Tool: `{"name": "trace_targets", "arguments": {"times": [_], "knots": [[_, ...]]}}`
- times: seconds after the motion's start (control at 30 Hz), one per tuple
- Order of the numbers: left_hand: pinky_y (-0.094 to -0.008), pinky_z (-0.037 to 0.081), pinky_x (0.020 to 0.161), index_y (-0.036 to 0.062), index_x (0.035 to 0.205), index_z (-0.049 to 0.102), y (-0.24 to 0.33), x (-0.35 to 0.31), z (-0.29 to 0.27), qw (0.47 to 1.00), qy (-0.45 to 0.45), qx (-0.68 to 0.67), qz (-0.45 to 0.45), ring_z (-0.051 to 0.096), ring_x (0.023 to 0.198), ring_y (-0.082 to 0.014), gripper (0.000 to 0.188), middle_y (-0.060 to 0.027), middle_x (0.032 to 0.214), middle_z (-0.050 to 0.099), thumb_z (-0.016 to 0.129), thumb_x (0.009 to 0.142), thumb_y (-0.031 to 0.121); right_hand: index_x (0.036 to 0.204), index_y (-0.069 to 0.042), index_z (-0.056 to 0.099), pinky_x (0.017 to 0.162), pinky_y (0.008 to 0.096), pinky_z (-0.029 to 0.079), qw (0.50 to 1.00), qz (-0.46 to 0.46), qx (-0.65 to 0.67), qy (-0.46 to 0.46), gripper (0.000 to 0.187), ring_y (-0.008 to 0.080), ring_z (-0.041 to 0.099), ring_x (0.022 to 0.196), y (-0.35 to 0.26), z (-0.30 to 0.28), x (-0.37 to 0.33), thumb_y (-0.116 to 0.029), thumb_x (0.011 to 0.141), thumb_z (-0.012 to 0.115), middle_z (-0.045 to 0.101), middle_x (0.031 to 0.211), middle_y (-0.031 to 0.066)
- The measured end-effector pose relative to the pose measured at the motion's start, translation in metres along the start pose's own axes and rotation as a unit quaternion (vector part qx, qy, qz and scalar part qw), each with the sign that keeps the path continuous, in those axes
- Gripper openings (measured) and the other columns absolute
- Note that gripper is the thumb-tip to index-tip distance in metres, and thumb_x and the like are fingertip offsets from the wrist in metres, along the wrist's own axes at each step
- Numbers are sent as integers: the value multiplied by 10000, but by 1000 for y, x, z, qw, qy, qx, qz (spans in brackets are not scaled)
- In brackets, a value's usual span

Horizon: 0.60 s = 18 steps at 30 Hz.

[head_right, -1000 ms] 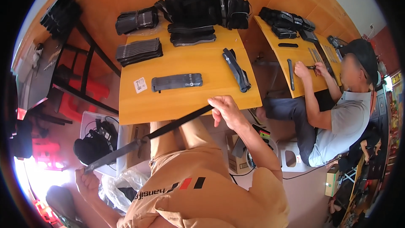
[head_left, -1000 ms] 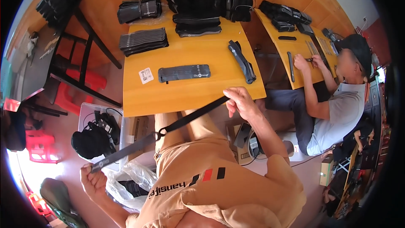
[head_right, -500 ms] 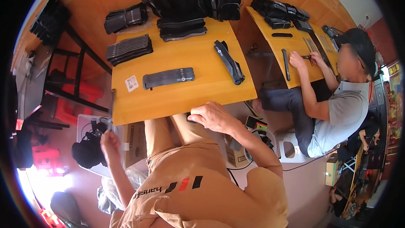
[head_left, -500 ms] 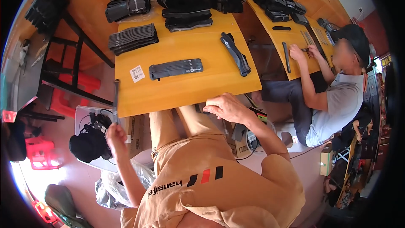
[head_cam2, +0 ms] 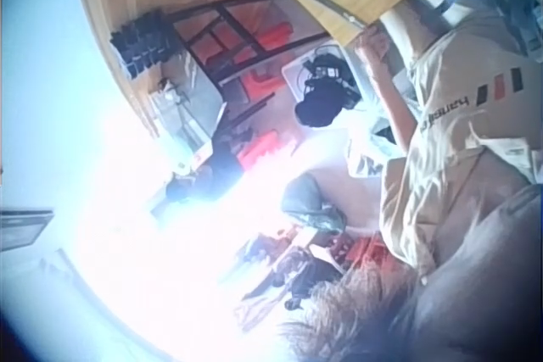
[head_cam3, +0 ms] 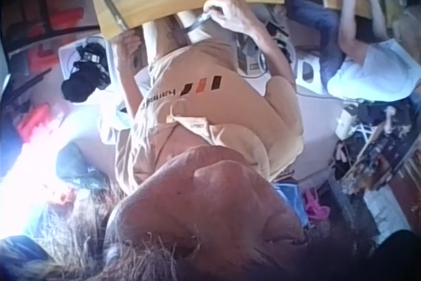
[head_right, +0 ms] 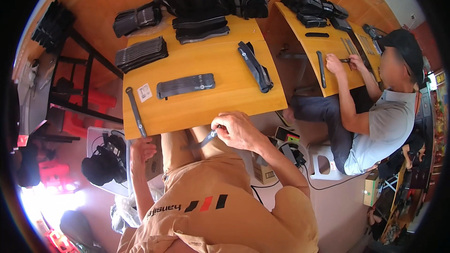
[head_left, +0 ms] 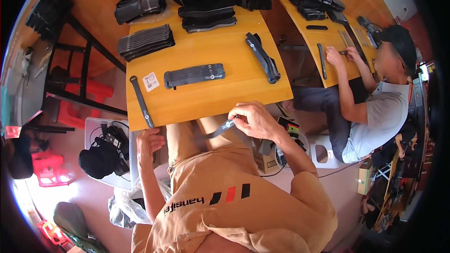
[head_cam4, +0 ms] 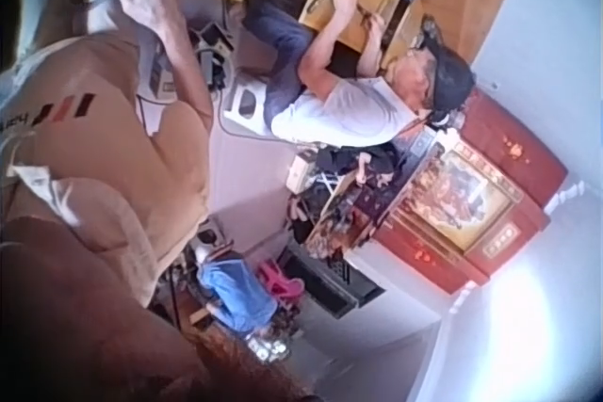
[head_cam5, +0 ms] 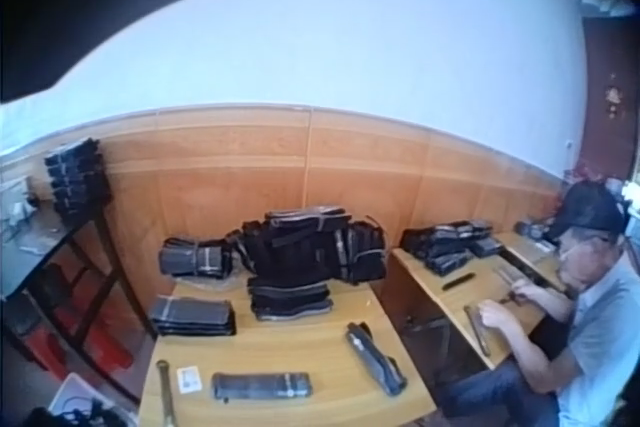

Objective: Assembling and organizing black straps on a workshop table.

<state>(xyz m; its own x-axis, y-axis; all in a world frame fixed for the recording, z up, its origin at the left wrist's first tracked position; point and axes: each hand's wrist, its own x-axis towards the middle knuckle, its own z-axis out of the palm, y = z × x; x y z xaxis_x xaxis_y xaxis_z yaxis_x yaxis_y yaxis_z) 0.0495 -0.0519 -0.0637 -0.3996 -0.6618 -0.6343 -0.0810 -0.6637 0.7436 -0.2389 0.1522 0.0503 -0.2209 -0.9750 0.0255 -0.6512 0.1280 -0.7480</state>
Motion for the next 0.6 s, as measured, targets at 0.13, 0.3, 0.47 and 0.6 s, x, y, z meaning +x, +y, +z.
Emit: {"name": "trace_targets", "arguments": {"times": [0.13, 0.3, 0.47, 0.6], "knots": [[-242, 503, 579, -60, 1014, 607, 23, -33, 16, 947, 95, 287, 109, 628, 631, -155, 356, -128, 799, 660, 570, 860, 260, 842, -34, 621, 551, 333, 426, 999, -41, -31, -14, 107, 240, 559, 602, -10, 0, -1, 10, 751, 584, 582, 699, 80], [-306, 448, 876, -29, 1217, 519, 53, -61, 97, 842, -174, 316, 402, 591, 1012, -208, 564, -134, 1064, 636, 709, 771, 258, 965, -42, 613, 603, 360, 456, 990, -124, 63, -30, 219, 281, 592, 697, -40, 17, 21, 34, 763, 578, 604, 814, 97], [-218, 454, 550, -1, 900, 623, 57, -53, 122, 876, -341, 319, 124, 531, 596, -71, 191, -28, 670, 563, 651, 847, 181, 972, 19, 626, 578, 245, 517, 988, -57, 138, 42, 188, 153, 637, 675, -24, 15, 32, 74, 798, 579, 616, 834, 87], [-214, 468, 533, -33, 817, 617, 51, -20, 81, 874, -350, 313, 128, 549, 579, -70, 180, -23, 638, 572, 594, 881, 133, 978, 24, 623, 578, 230, 532, 947, 104, 296, 74, 163, 140, 644, 652, 27, 25, 20, 48, 827, 567, 628, 815, 76]]}}
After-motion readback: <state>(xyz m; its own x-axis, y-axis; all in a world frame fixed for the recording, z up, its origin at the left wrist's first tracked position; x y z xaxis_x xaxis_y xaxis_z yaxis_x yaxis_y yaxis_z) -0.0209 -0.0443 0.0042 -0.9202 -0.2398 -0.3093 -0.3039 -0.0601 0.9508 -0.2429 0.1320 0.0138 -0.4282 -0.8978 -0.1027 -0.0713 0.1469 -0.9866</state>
